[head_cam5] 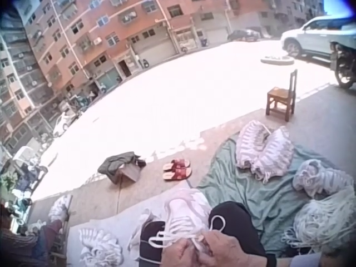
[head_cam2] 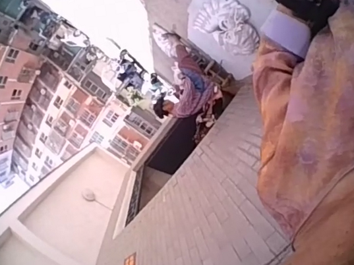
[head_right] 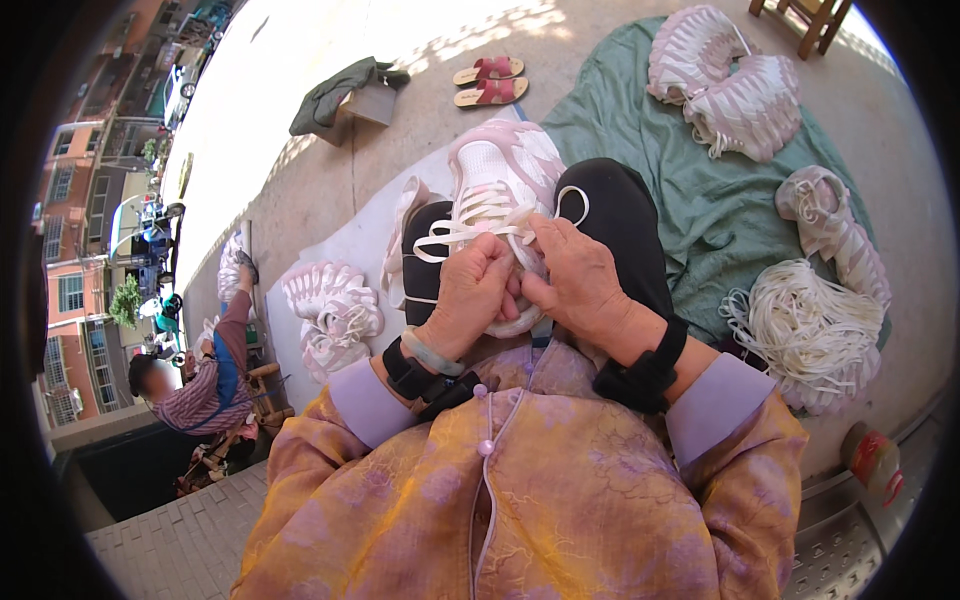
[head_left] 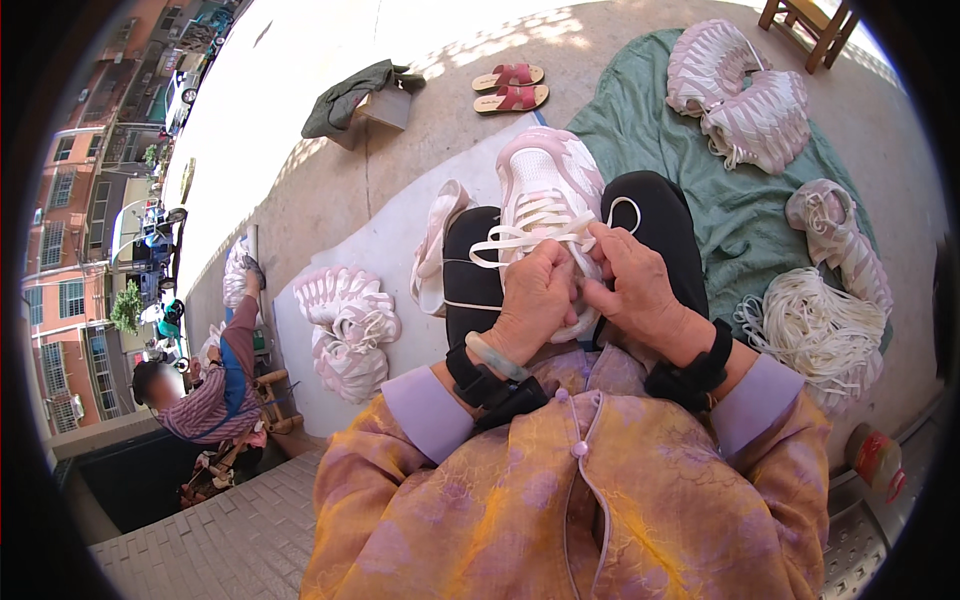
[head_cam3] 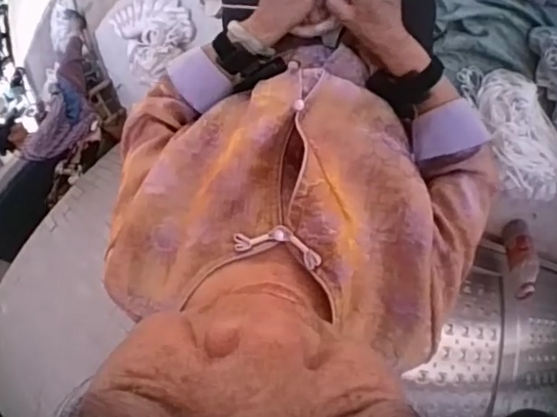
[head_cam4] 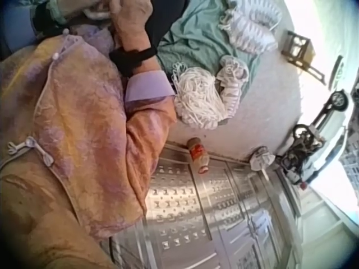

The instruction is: Insert and tie laces on a new shoe.

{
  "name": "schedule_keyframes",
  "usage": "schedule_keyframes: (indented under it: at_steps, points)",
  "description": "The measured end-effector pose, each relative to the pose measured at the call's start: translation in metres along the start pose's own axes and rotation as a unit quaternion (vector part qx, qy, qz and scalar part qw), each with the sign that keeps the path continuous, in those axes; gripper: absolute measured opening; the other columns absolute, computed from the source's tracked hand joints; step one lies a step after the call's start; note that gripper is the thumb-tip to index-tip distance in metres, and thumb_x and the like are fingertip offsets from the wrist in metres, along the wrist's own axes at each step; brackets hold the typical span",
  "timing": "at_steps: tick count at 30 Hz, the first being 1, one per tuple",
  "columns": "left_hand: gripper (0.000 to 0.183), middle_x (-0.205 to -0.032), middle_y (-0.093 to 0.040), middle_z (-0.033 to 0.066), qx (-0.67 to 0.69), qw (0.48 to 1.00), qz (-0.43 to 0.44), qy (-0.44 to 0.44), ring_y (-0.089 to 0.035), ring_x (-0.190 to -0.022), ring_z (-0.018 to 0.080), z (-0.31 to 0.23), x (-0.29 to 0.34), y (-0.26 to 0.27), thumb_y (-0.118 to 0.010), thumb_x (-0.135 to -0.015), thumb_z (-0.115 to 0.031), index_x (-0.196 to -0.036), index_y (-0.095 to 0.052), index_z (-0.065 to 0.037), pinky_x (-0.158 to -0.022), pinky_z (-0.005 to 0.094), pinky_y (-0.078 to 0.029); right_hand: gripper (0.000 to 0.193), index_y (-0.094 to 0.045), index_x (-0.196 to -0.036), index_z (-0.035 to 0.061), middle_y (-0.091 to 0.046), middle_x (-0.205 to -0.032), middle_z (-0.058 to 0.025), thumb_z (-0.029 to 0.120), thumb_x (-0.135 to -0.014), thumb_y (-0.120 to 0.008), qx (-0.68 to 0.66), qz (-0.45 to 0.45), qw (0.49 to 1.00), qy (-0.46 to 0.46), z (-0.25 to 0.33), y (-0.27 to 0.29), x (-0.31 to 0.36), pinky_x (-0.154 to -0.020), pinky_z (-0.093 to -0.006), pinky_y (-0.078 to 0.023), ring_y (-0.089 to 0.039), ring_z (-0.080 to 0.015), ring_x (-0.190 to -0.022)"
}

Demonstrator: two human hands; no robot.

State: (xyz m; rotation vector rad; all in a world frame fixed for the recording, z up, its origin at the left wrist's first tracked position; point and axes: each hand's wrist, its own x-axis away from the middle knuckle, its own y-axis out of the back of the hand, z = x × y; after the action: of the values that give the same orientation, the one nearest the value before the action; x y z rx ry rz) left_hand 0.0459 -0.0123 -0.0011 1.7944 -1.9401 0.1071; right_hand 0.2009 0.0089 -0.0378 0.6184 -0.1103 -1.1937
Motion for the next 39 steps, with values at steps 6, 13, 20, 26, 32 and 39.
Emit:
schedule_keyframes:
  at_steps: [6,13,20,26,32,39]
  points:
    - [0.011,-0.063,-0.054,0.0005,-0.139,0.988,0.019,-0.057,-0.049,-0.044,0.0048,0.014,0.046,0.06,-0.048,-0.092,-0.006,-0.082,-0.054,-0.003,-0.039,0.0195,-0.038,0.064,-0.045,-0.124,-0.0019,-0.055,-0.083,-0.0093,0.012,-0.066,-0.067,-0.046,-0.003,0.999,-0.019,-0.004,0.004,0.001,-0.062,-0.0309,-0.048,-0.056,-0.0209,-0.067]
    - [0.009,-0.065,-0.053,-0.0023,-0.011,0.997,-0.002,0.081,-0.049,-0.048,0.003,0.049,0.074,0.096,-0.053,-0.092,-0.008,-0.084,-0.056,-0.005,-0.043,0.017,-0.039,0.058,-0.044,-0.123,-0.0047,-0.06,-0.079,-0.0086,0.017,-0.075,-0.069,-0.181,-0.007,0.977,-0.112,-0.005,0.008,0.004,-0.057,-0.0273,-0.048,-0.059,-0.0138,-0.064]
    - [0.014,-0.07,-0.06,0.0004,0.044,0.998,-0.044,0.017,-0.05,-0.05,0.003,0.046,0.054,0.104,-0.059,-0.091,-0.016,-0.095,-0.064,-0.003,-0.045,0.0161,-0.038,0.018,-0.062,-0.089,0.0037,-0.061,-0.068,-0.0035,0.021,-0.087,-0.061,-0.309,0.062,0.862,-0.398,-0.003,0.021,-0.023,-0.043,-0.0201,-0.042,-0.053,-0.0071,-0.047]
    - [0.016,-0.07,-0.061,0.0011,0.08,0.986,-0.148,-0.017,-0.05,-0.049,0.0046,0.059,0.034,0.129,-0.057,-0.091,-0.018,-0.091,-0.064,-0.003,-0.044,0.0175,-0.038,0.009,-0.061,-0.089,0.0072,-0.063,-0.072,-0.0025,0.015,-0.085,-0.06,-0.36,0.046,0.821,-0.44,-0.012,0.023,-0.029,-0.048,-0.0208,-0.048,-0.057,-0.0078,-0.051]
    - [0.014,-0.068,-0.06,0.0009,0.107,0.967,-0.231,-0.027,-0.05,-0.048,0.0049,0.087,0.021,0.165,-0.059,-0.09,-0.016,-0.088,-0.064,-0.004,-0.044,0.0178,-0.037,0.008,-0.061,-0.095,0.0075,-0.065,-0.08,-0.001,0.013,-0.089,-0.06,-0.417,-0.028,0.826,-0.378,-0.004,0.021,-0.016,-0.06,-0.0216,-0.052,-0.062,-0.0082,-0.067]
    - [0.012,-0.068,-0.06,0.0009,0.1,0.948,-0.303,-0.006,-0.051,-0.05,0.0051,0.111,0.009,0.185,-0.061,-0.087,-0.015,-0.086,-0.064,-0.003,-0.045,0.0179,-0.038,0.015,-0.06,-0.102,0.0071,-0.064,-0.098,-0.0047,0.016,-0.09,-0.06,-0.527,-0.044,0.799,-0.287,-0.007,0.023,-0.01,-0.077,-0.0271,-0.051,-0.061,-0.0103,-0.087]
